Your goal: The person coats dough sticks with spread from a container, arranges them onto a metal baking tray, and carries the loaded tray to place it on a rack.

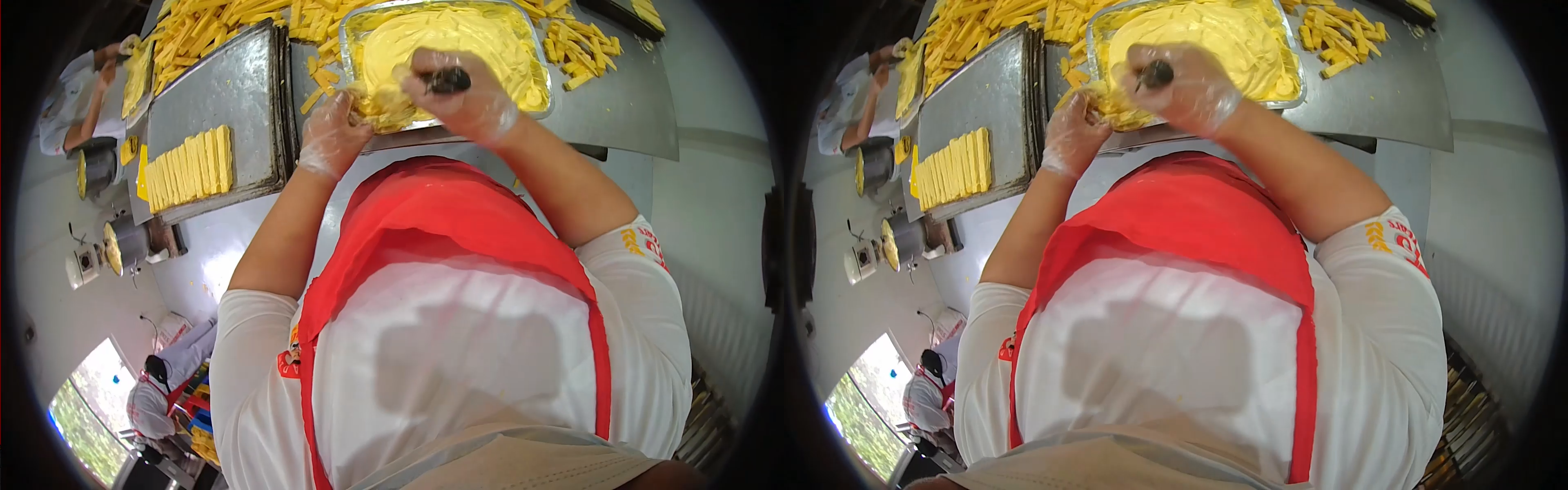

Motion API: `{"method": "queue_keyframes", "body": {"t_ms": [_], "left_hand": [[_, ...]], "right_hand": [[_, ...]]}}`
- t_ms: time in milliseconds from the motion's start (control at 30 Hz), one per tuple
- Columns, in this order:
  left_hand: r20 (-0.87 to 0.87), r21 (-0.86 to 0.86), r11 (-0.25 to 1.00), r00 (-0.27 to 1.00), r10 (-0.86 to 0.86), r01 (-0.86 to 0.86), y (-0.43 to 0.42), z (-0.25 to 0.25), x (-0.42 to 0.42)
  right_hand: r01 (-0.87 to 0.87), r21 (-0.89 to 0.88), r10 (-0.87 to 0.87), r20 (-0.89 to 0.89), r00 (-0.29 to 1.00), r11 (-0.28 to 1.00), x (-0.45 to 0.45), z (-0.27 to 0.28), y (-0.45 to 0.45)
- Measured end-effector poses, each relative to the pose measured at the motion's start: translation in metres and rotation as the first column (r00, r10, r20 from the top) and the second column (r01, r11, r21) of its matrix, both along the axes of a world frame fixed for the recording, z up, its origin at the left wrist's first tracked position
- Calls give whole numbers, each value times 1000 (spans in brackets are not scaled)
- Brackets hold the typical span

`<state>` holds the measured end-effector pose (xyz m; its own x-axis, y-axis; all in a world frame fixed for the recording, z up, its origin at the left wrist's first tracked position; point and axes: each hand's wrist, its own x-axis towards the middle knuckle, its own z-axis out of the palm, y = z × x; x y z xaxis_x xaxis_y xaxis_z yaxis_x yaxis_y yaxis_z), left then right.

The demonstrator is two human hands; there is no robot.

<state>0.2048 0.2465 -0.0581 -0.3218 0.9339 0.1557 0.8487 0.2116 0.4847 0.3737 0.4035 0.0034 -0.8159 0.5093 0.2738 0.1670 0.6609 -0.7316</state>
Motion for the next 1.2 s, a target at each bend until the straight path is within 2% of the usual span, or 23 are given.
{"method": "queue_keyframes", "body": {"t_ms": [33,67,100,200,267,300,333,400,433,500,533,600,633,700,800,833,900,967,1000,1033,1100,1167,1200], "left_hand": [[151,-90,977,966,208,-196,4,2,3],[144,-88,972,963,228,-217,6,1,2],[191,-95,971,953,234,-219,6,0,1],[256,-90,951,916,310,-296,-8,9,6],[260,-98,950,914,312,-296,-25,24,6],[167,74,949,942,291,-306,-41,18,1],[149,80,934,930,335,-349,-56,16,-7],[189,279,804,851,490,-525,-88,11,-28],[314,373,727,816,486,-577,-107,-3,-48],[-50,248,653,663,747,-716,-127,28,-57],[-55,249,644,653,755,-724,-136,28,-63],[-122,-75,561,566,816,-825,-149,18,-83],[-125,-73,562,566,815,-824,-158,9,-85],[-610,149,655,452,650,-741,-168,-9,-88],[-654,301,747,442,614,-593,-151,0,-97],[-640,306,761,469,609,-571,-127,6,-102],[-470,354,829,684,558,-433,-76,27,-113],[-262,328,911,902,344,-252,-2,49,-124],[-260,306,925,915,309,-226,33,34,-136],[-476,286,958,863,167,-27,70,12,-157],[-234,-1,996,968,86,-88,132,43,-139],[-326,93,988,934,145,-121,202,-8,-144],[-311,98,991,943,119,-93,225,-8,-136]], "right_hand": [[-41,34,43,-77,996,999,-2,-1,-7],[-80,69,90,-153,984,994,-6,-5,-12],[-25,72,26,-20,999,997,-6,-20,-4],[67,-6,-66,123,990,998,7,-54,36],[39,109,-50,96,994,993,13,-54,44],[15,78,-21,72,997,997,13,-64,49],[-9,47,7,48,999,999,12,-74,53],[-42,12,42,43,998,999,9,-71,53],[-13,19,12,72,997,1000,7,-69,53],[5,24,-8,99,995,1000,4,-70,55],[-23,19,21,85,996,1000,4,-71,56],[-67,14,66,51,996,998,1,-74,59],[-65,13,65,48,997,998,0,-72,59],[-67,-3,67,111,992,998,0,-62,56],[-68,-27,71,111,991,997,1,-64,54],[-63,5,62,127,990,998,0,-63,53],[-107,132,90,126,988,985,-7,-54,51],[-95,196,74,111,991,976,-14,-47,47],[-91,214,67,117,991,973,-15,-46,44],[-89,230,61,124,990,969,-17,-47,41],[-62,245,22,164,986,968,-19,-52,39],[-22,275,-28,179,984,961,-22,-50,34],[3,281,-59,193,979,960,-25,-50,33]]}}
